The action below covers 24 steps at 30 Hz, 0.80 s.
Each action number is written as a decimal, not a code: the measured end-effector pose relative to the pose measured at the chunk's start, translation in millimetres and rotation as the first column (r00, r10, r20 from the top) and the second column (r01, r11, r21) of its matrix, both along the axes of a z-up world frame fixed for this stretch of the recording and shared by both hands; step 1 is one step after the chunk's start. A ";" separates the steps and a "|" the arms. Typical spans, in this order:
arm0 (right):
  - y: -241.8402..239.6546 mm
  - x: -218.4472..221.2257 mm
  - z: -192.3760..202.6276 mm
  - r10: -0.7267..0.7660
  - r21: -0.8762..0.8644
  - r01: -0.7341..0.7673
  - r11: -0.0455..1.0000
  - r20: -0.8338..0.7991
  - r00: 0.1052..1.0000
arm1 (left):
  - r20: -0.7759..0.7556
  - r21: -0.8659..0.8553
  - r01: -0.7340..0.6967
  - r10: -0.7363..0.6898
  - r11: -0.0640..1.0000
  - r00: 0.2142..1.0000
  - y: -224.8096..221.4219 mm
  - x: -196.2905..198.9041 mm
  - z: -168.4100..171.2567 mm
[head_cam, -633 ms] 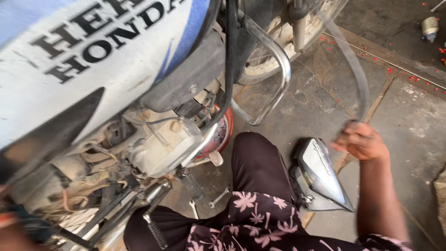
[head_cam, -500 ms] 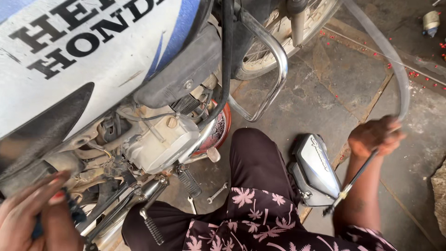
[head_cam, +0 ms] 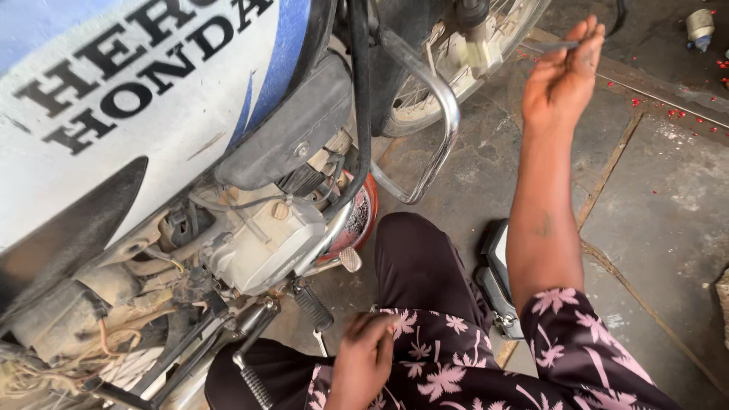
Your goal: The person disconnects and reconnects electrical wires and cables on the engine of a motorcycle by hand.
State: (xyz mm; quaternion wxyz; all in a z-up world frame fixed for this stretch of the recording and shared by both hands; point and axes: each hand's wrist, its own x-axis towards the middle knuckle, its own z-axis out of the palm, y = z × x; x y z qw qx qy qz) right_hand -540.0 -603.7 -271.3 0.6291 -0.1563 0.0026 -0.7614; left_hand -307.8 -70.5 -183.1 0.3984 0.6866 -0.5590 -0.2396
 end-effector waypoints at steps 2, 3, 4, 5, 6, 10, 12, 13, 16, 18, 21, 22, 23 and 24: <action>-8.6 11.1 -8.2 0.040 0.079 -0.039 0.996 -0.013 0.999 | -0.053 0.125 -0.098 0.105 0.987 0.993 3.7 2.1 -33.1; -9.1 17.7 -11.9 0.049 0.136 -0.041 0.990 -0.061 0.997 | -0.035 0.167 -0.133 0.141 0.977 0.989 9.4 5.3 -48.2; -13.0 26.3 -12.6 0.057 0.182 -0.037 0.983 -0.103 0.993 | -0.011 0.197 -0.168 0.173 0.966 0.985 12.7 12.5 -63.2; -8.4 38.1 -19.5 0.101 0.247 -0.065 0.967 -0.134 0.986 | 0.014 0.227 -0.203 0.205 0.953 0.979 16.1 18.6 -77.3; -4.5 44.3 -25.3 0.140 0.304 -0.085 0.949 -0.165 0.976 | 0.024 0.298 -0.202 0.204 0.933 0.979 16.7 22.3 -91.3; 26.8 63.6 -91.9 0.167 0.268 0.009 0.963 -0.628 0.760 | 0.088 0.477 -0.194 0.173 0.857 0.981 19.8 28.7 -138.5; 49.4 50.5 -135.3 0.135 0.200 0.103 0.974 -0.887 0.441 | 0.112 0.522 -0.183 0.145 0.833 0.983 11.4 31.7 -161.8; 70.1 40.3 -157.1 0.075 0.094 0.163 0.982 -0.990 0.118 | 0.114 0.552 -0.172 0.131 0.816 0.985 5.6 34.0 -175.3; 132.0 22.1 -203.2 -0.323 -0.406 0.094 0.909 -0.829 -0.456 | 0.171 0.657 -0.159 0.059 0.737 0.984 -14.7 40.9 -224.7; 142.2 22.3 -217.7 -0.050 -0.175 0.158 0.972 -0.807 -0.589 | 0.170 0.726 -0.147 0.032 0.672 0.985 -19.2 44.3 -254.0; 138.9 27.6 -228.3 0.069 0.003 0.086 0.996 -0.627 -0.776 | 0.136 0.807 -0.141 0.052 0.573 0.989 -17.5 49.8 -277.3; 136.2 26.3 -227.9 0.054 0.038 0.040 0.998 -0.553 -0.831 | 0.149 0.822 -0.156 0.058 0.547 0.987 -20.3 50.2 -279.7; 142.1 22.0 -226.7 0.201 0.166 0.122 0.979 -0.643 -0.739 | 0.162 0.836 -0.171 0.064 0.522 0.985 -23.1 49.7 -278.9; 144.5 22.9 -223.3 0.337 0.292 0.177 0.940 -0.709 -0.620 | 0.183 0.830 -0.186 0.059 0.526 0.981 -27.6 49.9 -275.1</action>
